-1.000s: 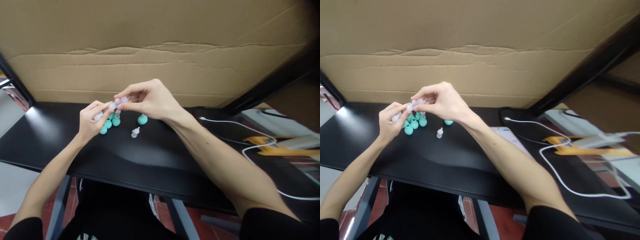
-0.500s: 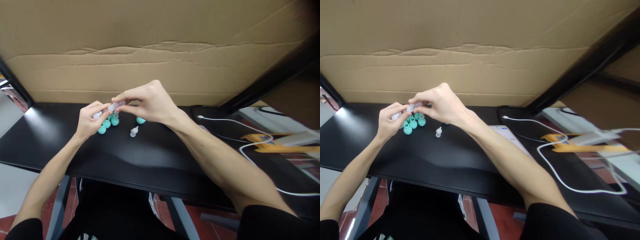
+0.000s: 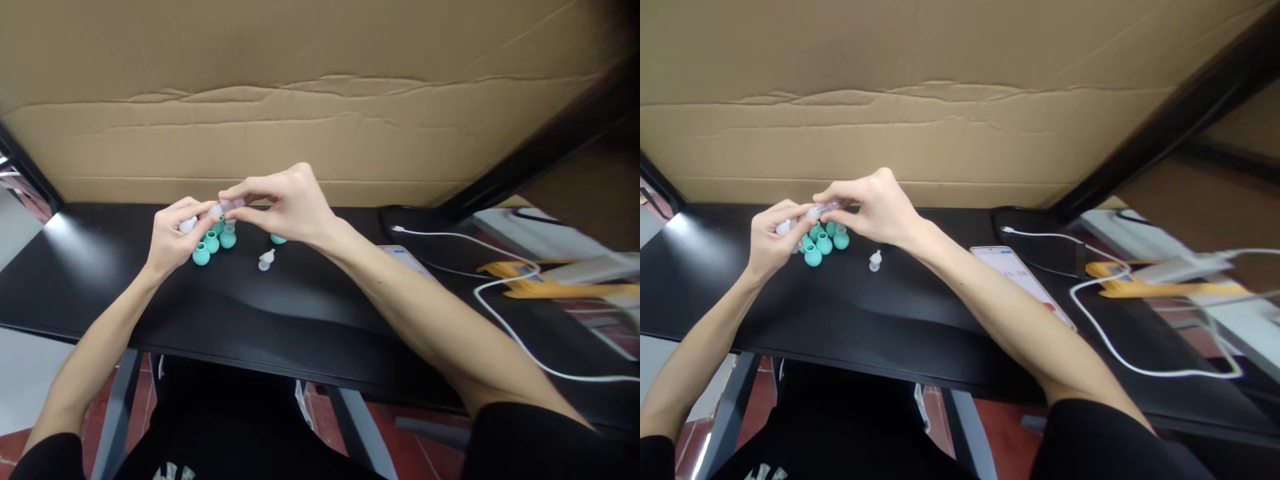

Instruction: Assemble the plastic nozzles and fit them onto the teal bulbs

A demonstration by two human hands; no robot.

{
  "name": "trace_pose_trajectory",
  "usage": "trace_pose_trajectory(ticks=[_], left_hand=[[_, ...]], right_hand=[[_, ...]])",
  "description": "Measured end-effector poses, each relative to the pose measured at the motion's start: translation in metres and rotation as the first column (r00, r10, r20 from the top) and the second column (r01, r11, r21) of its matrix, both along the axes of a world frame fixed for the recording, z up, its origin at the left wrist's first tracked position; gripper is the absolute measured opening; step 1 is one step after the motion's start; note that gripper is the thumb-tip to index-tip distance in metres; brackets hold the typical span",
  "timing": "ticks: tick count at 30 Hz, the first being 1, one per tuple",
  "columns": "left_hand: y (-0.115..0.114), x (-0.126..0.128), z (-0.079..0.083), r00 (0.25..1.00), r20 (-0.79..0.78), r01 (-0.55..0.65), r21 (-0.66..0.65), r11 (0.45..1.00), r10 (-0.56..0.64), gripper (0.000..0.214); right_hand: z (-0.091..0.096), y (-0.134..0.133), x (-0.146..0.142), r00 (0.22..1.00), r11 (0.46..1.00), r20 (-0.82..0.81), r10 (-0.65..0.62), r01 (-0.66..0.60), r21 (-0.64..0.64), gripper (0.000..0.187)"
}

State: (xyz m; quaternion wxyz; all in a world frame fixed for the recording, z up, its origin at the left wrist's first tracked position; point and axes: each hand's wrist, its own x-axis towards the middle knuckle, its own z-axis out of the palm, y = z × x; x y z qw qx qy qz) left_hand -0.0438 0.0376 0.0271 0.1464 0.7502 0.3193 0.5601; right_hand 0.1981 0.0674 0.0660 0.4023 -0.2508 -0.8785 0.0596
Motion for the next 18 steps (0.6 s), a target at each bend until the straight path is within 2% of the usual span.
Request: trace_pose_trajectory(ticks=[3,6,8,11,14,16,18], left_hand=[[0.001,-0.002,0.001,0.995,-0.075,-0.056,0.073,0.996,0.062,0.025],[0.001,-0.001,0.002,0.988,-0.127,-0.074,0.111,0.991,0.088,0.026],[0.001,-0.001,0.001,0.991,-0.11,-0.067,0.087,0.994,0.077,0.028],[0.006,-0.002,0.0,1.0,-0.012,-0.026,-0.022,0.999,0.026,0.031],[0.014,-0.007,0.0,0.998,0.052,0.032,-0.176,0.984,-0.023,0.036],[0.019,-0.011,0.002,1.0,0.021,0.01,-0.273,0.962,-0.004,0.034],[0.021,-0.015,0.005,0.995,-0.082,-0.078,-0.334,0.939,0.053,0.026]], right_hand=[[-0.002,-0.001,-0.004,1.0,0.999,-0.017,-0.023,0.022,-0.044,0.025],[-0.003,-0.006,-0.011,0.987,0.998,0.146,-0.067,0.068,0.0,0.02],[-0.004,-0.007,-0.016,0.964,0.995,0.244,-0.1,0.09,0.052,0.021],[-0.007,-0.001,-0.019,0.968,0.993,0.224,-0.114,0.101,0.069,0.023],[-0.009,0.01,-0.017,0.981,0.991,0.145,-0.127,0.13,-0.013,0.023],[-0.01,0.015,-0.016,0.984,0.985,0.122,-0.13,0.142,-0.095,0.024],[-0.012,0.017,-0.017,0.989,0.979,0.097,-0.112,0.126,-0.158,0.025]])
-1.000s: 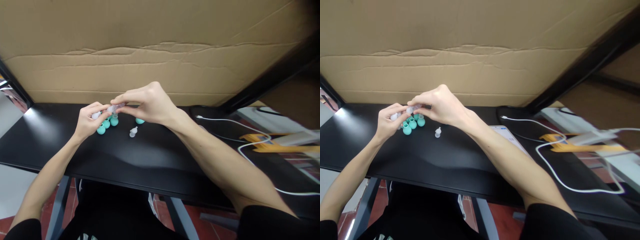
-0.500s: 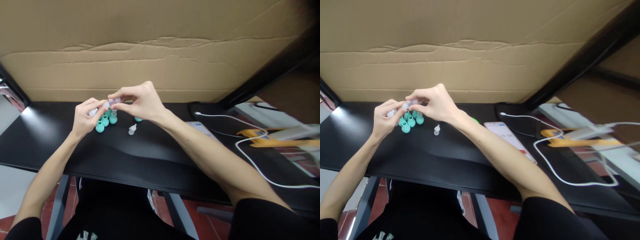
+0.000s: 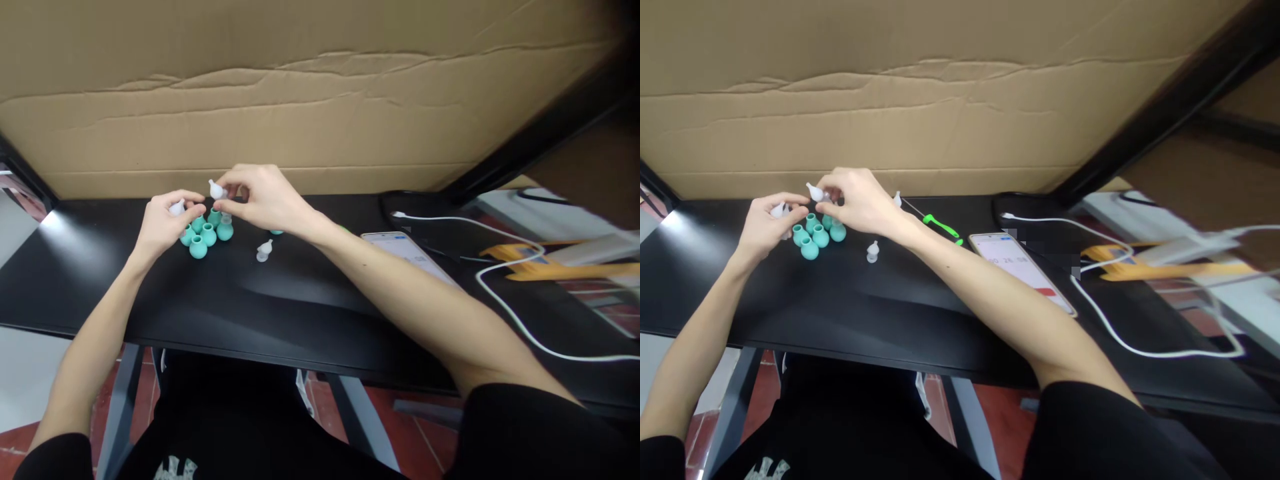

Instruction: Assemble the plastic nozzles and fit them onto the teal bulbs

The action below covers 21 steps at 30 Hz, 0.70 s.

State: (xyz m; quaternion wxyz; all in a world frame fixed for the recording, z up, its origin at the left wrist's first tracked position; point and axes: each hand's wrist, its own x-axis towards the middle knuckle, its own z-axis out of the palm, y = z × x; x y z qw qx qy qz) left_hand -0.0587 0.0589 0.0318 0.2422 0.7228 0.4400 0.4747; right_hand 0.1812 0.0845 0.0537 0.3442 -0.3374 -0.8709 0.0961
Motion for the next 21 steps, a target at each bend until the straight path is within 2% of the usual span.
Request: trace_pose_trajectory(ticks=[3,7,9,14,21], left_hand=[[-0.001,-0.003,0.004,0.975,-0.207,-0.084,-0.019,0.996,0.078,0.015],[-0.005,-0.004,0.008,0.922,-0.372,-0.125,-0.034,0.992,0.103,0.017],[-0.007,-0.003,0.01,0.906,-0.409,-0.141,-0.047,0.989,0.11,0.019],[-0.01,-0.001,0.013,0.884,-0.457,-0.156,-0.083,0.984,0.101,0.02],[-0.011,0.003,0.009,0.881,-0.473,-0.065,-0.1,0.993,0.01,0.018]], right_hand=[[-0.006,-0.001,-0.006,0.999,0.999,-0.015,0.048,-0.049,-0.022,0.027],[-0.012,-0.001,-0.014,0.986,0.988,0.078,0.149,-0.152,0.026,0.021],[-0.013,-0.001,-0.016,0.978,0.985,0.136,0.161,-0.169,0.048,0.021],[-0.013,0.001,-0.016,0.949,0.989,0.303,0.093,-0.122,0.079,0.03],[-0.005,-0.01,-0.016,0.906,0.996,0.424,-0.004,-0.036,0.087,0.027]])
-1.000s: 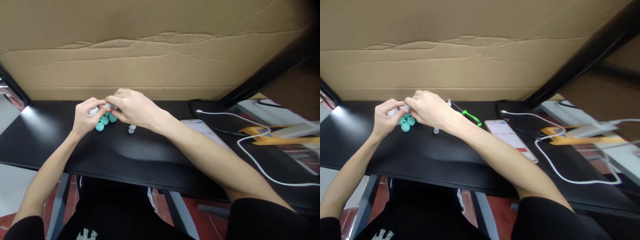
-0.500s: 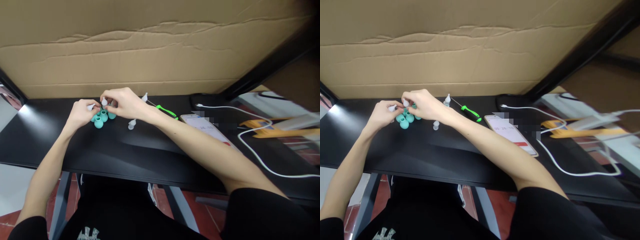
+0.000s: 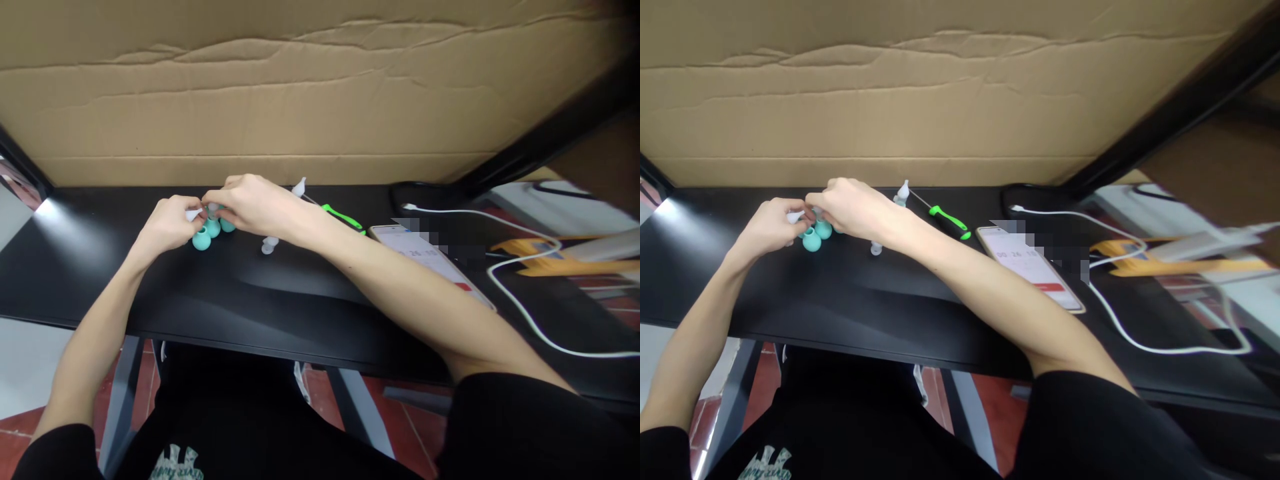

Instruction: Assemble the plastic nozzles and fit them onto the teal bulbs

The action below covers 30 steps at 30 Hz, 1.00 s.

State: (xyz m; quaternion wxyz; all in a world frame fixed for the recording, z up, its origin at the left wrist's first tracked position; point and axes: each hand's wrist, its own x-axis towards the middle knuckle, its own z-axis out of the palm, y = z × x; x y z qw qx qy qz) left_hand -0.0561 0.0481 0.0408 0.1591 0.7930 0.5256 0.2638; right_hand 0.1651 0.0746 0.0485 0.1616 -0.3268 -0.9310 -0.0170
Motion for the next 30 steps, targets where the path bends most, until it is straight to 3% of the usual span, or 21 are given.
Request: trace_pose_trajectory(ticks=[4,14,20,30], left_hand=[[0.003,0.0,-0.003,1.0,-0.008,0.002,-0.012,1.0,-0.002,0.017],[0.002,0.0,-0.003,1.0,-0.028,0.0,-0.001,1.0,0.0,0.018],[0.001,0.004,-0.002,0.999,-0.046,-0.021,-0.028,0.999,0.019,0.016],[0.005,0.001,-0.009,1.0,-0.001,-0.004,-0.032,0.999,0.004,0.013]], right_hand=[[0.003,-0.004,-0.002,0.995,0.996,0.054,-0.084,0.084,0.003,0.027],[0.002,-0.008,-0.011,0.99,0.992,0.065,-0.125,0.127,-0.023,0.032],[0.003,-0.01,-0.01,0.995,0.998,0.08,-0.062,0.065,-0.029,0.028],[-0.002,-0.013,-0.016,0.982,0.984,0.083,-0.167,0.171,-0.045,0.035]])
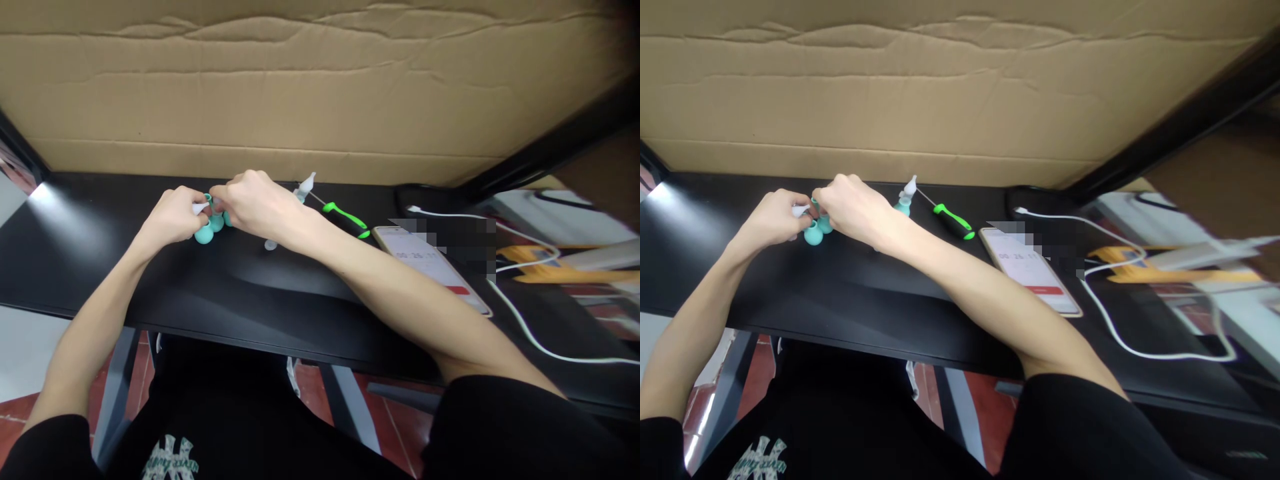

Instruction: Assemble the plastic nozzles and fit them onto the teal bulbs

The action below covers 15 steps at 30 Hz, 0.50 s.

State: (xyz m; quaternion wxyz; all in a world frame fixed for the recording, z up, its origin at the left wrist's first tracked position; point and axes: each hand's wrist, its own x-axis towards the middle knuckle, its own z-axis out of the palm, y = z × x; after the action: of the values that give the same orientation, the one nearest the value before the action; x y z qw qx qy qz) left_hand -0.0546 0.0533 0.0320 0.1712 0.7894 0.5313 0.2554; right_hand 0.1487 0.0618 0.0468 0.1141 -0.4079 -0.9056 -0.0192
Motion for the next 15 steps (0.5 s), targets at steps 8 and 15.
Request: trace_pose_trajectory(ticks=[8,15], left_hand=[[-0.0025,0.0036,0.0037,0.999,-0.026,-0.037,-0.01,0.999,0.037,0.014],[-0.005,0.005,0.0083,0.997,-0.07,-0.042,-0.009,0.999,0.041,0.023]], right_hand=[[0.005,-0.0036,-0.0033,0.999,1.0,0.039,0.014,-0.014,-0.002,0.03],[0.0049,-0.0007,-0.0024,0.999,1.0,0.05,0.006,-0.005,-0.017,0.031]])
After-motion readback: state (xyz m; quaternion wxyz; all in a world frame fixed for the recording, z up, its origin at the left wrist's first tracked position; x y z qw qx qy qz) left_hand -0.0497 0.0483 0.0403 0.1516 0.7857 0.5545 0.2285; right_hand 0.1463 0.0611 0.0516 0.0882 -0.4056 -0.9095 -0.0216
